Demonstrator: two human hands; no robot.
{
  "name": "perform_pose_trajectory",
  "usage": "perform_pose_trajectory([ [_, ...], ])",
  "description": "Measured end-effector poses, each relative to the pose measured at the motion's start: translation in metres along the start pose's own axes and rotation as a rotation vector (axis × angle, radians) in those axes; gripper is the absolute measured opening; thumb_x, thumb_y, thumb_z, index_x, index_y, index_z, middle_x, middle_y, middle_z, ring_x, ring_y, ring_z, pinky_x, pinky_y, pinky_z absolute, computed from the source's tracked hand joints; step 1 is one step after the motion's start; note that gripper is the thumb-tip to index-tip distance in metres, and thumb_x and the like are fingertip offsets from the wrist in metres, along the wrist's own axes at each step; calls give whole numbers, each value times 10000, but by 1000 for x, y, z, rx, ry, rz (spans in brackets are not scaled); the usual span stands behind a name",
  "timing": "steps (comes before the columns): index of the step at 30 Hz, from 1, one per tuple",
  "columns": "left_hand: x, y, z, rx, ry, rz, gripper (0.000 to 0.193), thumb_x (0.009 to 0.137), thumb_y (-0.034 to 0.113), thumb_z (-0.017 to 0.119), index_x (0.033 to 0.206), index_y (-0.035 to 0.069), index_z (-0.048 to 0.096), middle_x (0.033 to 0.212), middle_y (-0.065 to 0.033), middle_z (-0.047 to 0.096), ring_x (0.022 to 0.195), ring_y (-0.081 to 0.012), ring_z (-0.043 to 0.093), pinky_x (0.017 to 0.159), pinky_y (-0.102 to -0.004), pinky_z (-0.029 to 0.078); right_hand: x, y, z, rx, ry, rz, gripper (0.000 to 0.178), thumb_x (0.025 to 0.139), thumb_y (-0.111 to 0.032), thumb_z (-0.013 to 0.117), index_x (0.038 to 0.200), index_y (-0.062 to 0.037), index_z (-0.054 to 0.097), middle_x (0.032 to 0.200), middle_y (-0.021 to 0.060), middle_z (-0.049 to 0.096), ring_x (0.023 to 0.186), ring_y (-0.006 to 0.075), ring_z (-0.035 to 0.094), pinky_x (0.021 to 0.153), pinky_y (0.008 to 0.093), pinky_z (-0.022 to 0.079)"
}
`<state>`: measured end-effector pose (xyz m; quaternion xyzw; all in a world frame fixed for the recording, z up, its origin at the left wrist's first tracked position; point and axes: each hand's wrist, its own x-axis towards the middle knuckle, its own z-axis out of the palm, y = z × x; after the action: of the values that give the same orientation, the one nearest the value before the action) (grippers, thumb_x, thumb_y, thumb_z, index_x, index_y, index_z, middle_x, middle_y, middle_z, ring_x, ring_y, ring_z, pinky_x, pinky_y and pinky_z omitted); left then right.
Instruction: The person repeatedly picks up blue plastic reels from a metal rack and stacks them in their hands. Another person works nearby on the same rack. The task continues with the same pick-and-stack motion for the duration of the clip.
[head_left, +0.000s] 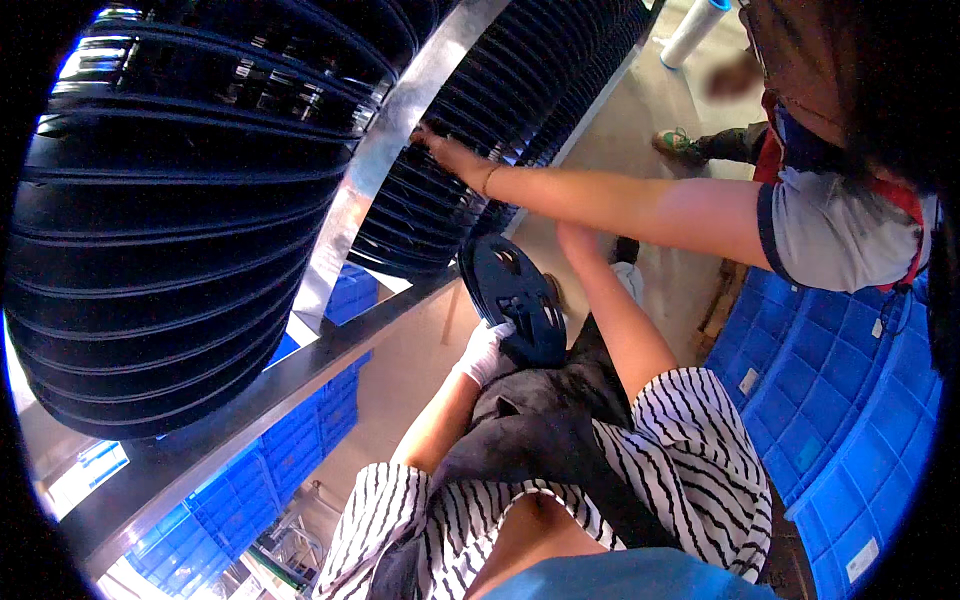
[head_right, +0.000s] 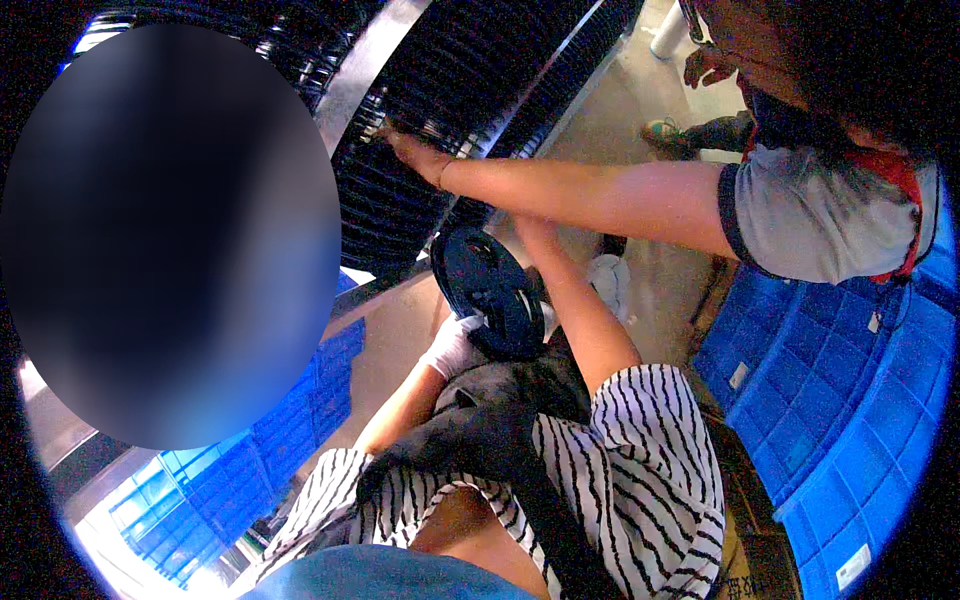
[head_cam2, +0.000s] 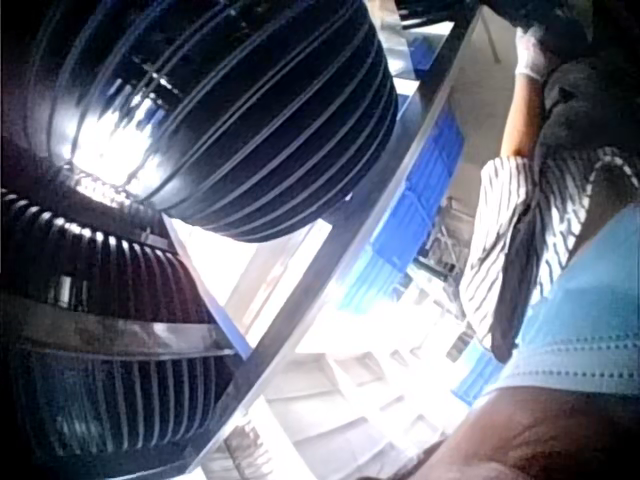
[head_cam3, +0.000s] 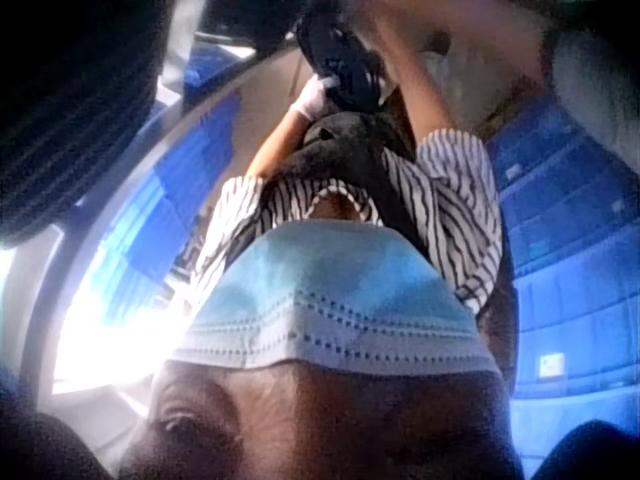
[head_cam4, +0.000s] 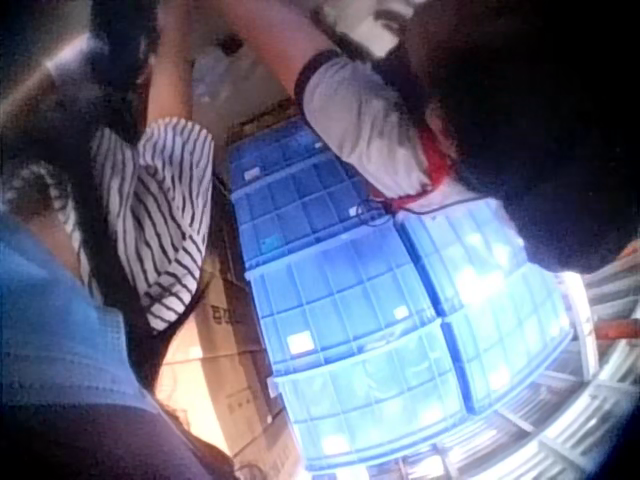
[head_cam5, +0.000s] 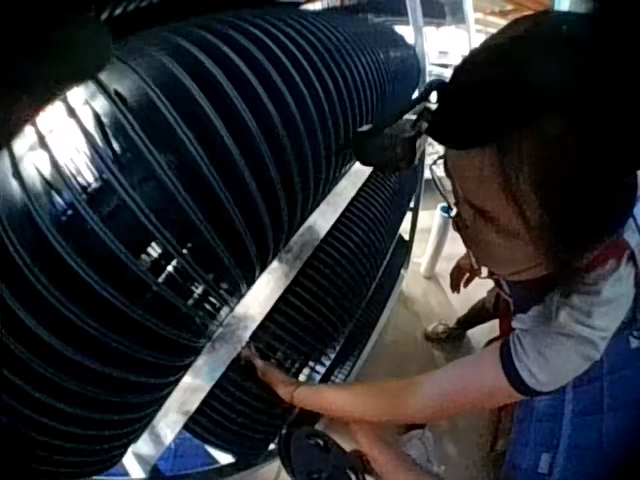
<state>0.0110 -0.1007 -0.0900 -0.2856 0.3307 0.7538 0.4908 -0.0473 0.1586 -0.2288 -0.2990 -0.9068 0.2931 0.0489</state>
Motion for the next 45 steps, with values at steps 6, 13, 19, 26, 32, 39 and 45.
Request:
perform_pose_trajectory([
  [6,-5,-1,-4,-23,20,26,556,760,39,632,1288,73,459,1243,-127,545,1171,-341,499,1034,-511,383,-20,-74,-40,374,-147,52,387,965,-255,430,1277,-39,507,1313,179,516,1189,319,502,985,444,384],
  [13,-14,3,5,-106,-16,4,557,768,16,593,1305,76,459,1260,-119,545,1159,-334,512,1025,-504,401,-16,-57,3,166,248,3,355,960,-272,458,1221,-55,564,1228,138,590,1138,241,546,982,379,397],
  [19,-3,-1,-9,-37,2,34,508,776,12,580,1271,79,488,1212,-101,569,1116,-314,542,983,-486,444,-5,-55,-8,302,-205,72,357,949,-291,494,1203,-55,580,1204,130,604,1122,212,554,982,366,400],
  [26,-14,0,2,-102,-38,48,546,757,30,585,1287,94,469,1210,-106,561,1109,-327,541,980,-490,444,-44,-227,-172,873,-447,-243,189,918,-130,564,1067,-25,613,1008,112,665,919,206,650,818,298,503],
  [32,-14,-14,0,-136,20,146,440,787,46,575,1221,87,514,1157,-100,596,1059,-300,571,929,-491,469,57,-294,-155,1764,-549,907,254,961,-71,381,1105,76,530,1047,213,635,995,298,646,881,405,552],
  [39,12,-42,-40,-121,253,228,197,802,51,596,992,95,569,891,-45,602,833,-240,583,785,-409,501,86,-296,-56,2160,-363,1316,287,926,-79,345,994,143,513,994,277,626,901,398,648,805,455,582],
  [45,20,-63,-42,43,364,336,145,780,116,620,920,90,592,840,-17,591,792,-174,554,734,-318,449,108,-283,1,1993,-436,1425,311,931,-125,378,1108,101,498,1112,270,598,843,398,649,781,481,569],
])
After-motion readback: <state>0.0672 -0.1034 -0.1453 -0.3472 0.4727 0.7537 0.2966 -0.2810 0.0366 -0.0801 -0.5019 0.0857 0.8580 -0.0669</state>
